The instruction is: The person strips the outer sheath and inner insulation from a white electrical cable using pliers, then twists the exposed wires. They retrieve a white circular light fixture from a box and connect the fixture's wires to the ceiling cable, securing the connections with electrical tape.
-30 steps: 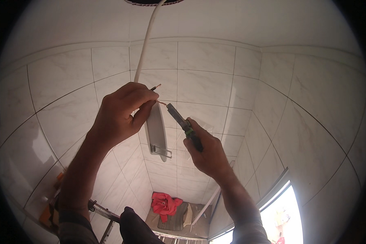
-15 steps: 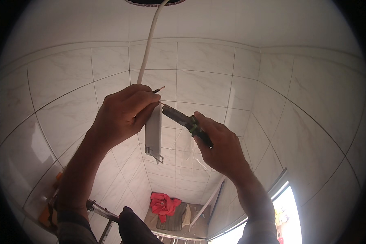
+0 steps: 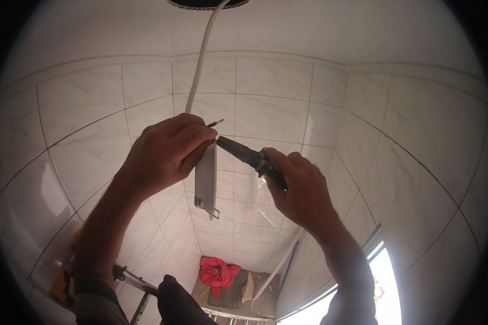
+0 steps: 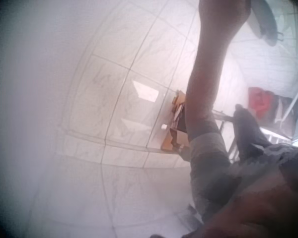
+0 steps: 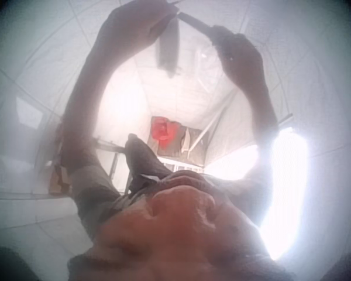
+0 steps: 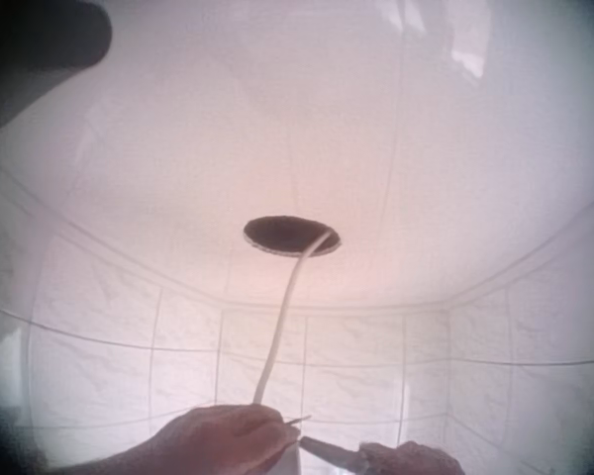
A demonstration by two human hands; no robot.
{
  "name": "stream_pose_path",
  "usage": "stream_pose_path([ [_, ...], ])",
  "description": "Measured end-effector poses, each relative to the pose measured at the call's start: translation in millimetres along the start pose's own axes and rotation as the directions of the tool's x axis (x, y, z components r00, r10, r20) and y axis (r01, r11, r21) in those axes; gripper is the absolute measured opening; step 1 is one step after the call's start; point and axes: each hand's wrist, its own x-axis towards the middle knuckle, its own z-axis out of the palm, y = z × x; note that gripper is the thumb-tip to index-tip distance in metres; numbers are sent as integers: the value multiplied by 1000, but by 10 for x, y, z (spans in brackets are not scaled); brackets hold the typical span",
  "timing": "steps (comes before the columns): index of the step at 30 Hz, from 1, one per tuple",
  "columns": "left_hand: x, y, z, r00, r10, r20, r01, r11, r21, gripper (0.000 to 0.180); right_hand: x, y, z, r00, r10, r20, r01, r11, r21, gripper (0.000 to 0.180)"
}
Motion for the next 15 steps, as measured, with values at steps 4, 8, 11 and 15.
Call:
stream_pose_path([
  [4, -60, -46, -32, 998, 65, -3, -64, 994, 87, 31, 15, 55, -22, 944, 60, 323, -195, 895, 402, 31],
  [8, -35, -51, -28, 992, 116, 43, -121, 982, 144, 34, 147, 334, -157, 634, -152, 758, -642, 443, 626, 33],
  [11, -23, -72, -5, 989, 145, 40, -150, 978, 146, 34, 129, 371, -108, 610, -219, 762, -630, 450, 633, 41],
  [15, -83, -151, 42, 992, 109, 65, -117, 984, 132, 33, 174, 120, -219, 711, -46, 702, -460, 725, 513, 60],
])
